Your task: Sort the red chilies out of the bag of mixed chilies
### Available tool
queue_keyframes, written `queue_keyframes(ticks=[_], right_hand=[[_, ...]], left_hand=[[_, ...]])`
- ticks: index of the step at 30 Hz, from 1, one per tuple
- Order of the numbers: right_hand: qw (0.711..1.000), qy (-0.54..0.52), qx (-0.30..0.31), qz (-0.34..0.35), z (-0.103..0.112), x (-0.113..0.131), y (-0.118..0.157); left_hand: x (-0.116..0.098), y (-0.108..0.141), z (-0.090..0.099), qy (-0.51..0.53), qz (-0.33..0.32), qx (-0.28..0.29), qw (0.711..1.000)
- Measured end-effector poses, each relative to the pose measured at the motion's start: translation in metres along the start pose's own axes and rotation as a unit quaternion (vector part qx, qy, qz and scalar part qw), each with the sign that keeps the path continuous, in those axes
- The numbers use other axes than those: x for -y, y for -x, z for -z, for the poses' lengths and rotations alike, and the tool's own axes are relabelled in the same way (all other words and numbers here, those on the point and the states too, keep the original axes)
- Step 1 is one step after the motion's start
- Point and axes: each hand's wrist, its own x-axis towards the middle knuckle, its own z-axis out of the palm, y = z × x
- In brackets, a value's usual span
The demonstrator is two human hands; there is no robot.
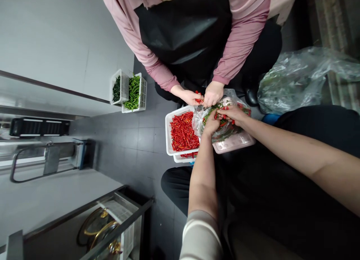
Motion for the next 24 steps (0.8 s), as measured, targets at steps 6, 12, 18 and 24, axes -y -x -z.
queue_keyframes(ticks=[6,12,18,24], right_hand=[[0.997,-0.047,-0.064,0.014,0.001,0.013,0.003],[0.987,-0.068,-0.139,0.049,0.005,0.009,0.001],[0.998,-0.042,-0.051,0.003,0.002,0.002,0.002],[0.989,-0.062,-0.107,0.081,0.002,0.006,0.002]], left_hand=[[0.008,-0.001,0.000,-0.051,-0.009,0.029,0.998],[0.009,0.000,0.008,-0.044,0.067,-0.019,0.997],[0.004,-0.001,0.010,-0.021,0.013,-0.017,1.000],[0.004,-0.001,0.016,-0.076,0.009,0.035,0.996]])
